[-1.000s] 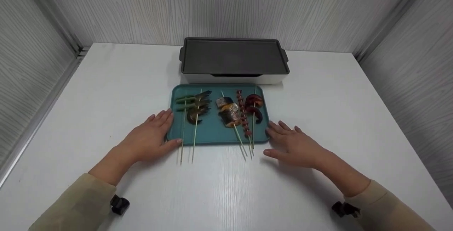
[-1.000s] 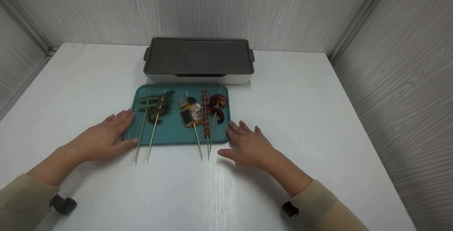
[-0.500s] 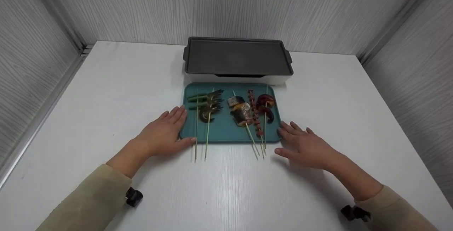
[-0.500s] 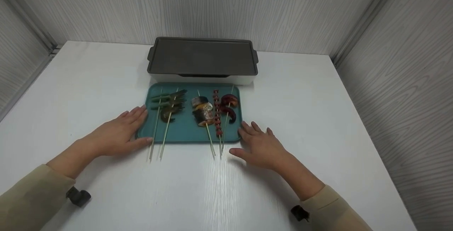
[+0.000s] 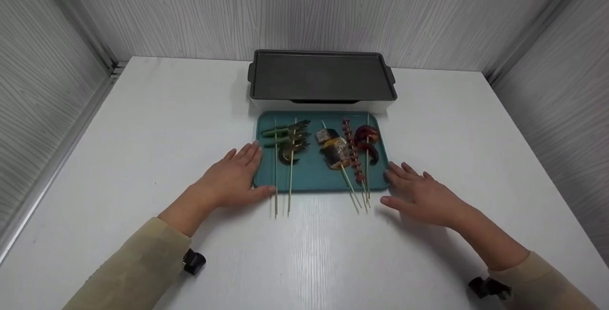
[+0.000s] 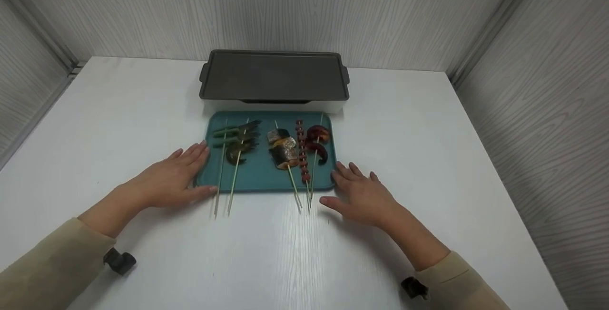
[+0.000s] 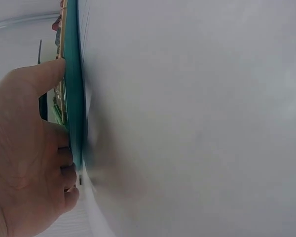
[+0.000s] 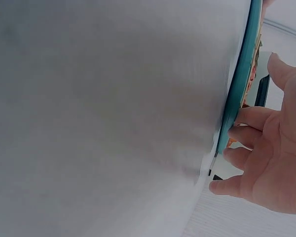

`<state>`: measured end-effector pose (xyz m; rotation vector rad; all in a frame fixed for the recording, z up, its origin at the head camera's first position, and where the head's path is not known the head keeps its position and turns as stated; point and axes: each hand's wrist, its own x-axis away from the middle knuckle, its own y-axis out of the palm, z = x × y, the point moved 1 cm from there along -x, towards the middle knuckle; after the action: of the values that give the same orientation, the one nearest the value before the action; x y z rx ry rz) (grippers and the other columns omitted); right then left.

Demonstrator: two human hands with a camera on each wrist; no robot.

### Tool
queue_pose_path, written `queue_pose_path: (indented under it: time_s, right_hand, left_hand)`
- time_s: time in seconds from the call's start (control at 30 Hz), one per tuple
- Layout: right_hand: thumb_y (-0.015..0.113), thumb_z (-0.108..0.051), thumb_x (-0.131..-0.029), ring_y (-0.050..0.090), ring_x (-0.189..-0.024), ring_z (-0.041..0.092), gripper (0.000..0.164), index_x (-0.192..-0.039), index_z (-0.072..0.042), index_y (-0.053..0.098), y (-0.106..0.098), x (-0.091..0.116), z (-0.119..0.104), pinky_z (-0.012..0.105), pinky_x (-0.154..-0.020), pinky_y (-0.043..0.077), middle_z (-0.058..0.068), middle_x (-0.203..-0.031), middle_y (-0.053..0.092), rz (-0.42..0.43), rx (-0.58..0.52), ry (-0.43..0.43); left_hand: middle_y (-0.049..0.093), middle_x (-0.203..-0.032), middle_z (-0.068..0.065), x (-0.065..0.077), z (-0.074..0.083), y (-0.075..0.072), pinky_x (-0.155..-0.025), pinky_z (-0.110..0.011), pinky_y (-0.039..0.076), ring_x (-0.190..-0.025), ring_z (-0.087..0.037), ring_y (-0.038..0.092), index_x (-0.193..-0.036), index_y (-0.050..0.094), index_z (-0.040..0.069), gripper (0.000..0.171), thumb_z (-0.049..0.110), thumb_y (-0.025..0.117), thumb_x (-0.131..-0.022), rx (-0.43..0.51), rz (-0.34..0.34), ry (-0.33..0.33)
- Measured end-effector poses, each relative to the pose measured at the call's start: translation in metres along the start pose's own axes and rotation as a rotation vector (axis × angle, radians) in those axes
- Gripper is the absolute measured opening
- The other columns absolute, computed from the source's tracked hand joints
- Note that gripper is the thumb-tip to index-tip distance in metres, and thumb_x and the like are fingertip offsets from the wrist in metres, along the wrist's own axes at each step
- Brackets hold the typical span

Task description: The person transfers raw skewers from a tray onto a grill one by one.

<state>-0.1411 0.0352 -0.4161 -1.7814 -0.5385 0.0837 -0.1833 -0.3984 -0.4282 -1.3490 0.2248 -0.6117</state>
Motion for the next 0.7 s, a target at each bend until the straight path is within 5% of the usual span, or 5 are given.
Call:
queue_pose_path:
  time_s: [0.5, 0.7]
  right_hand:
    - [0.047, -0.072, -0.103, 0.020, -0.160, 0.043, 0.091, -0.162, -0.004, 0.041, -0.0025, -0.0028, -0.0056, 0.073, -0.121, 0.018, 0.015, -0.172, 0.029, -0.010, -0.070, 0.049]
    - [0.054, -0.057, -0.108, 0.041, -0.151, 0.041, 0.072, -0.153, 0.000, 0.055, -0.0067, -0.0021, -0.0056, 0.064, -0.116, 0.039, 0.018, -0.161, 0.048, 0.155, -0.213, 0.079]
  left_hand:
    - [0.009, -0.174, -0.026, -0.0014, -0.0014, -0.0015, -0.129, -0.056, 0.016, -0.161, -0.040, 0.014, -0.164, 0.015, -0.010, 0.101, 0.064, 0.048, -0.105, 0.017, -0.020, 0.006]
    - [0.009, -0.174, -0.026, -0.0035, -0.0012, -0.0002, -0.129, -0.056, 0.016, -0.161, -0.040, 0.014, -0.164, 0.015, -0.010, 0.101, 0.065, 0.047, -0.104, 0.019, -0.021, 0.012]
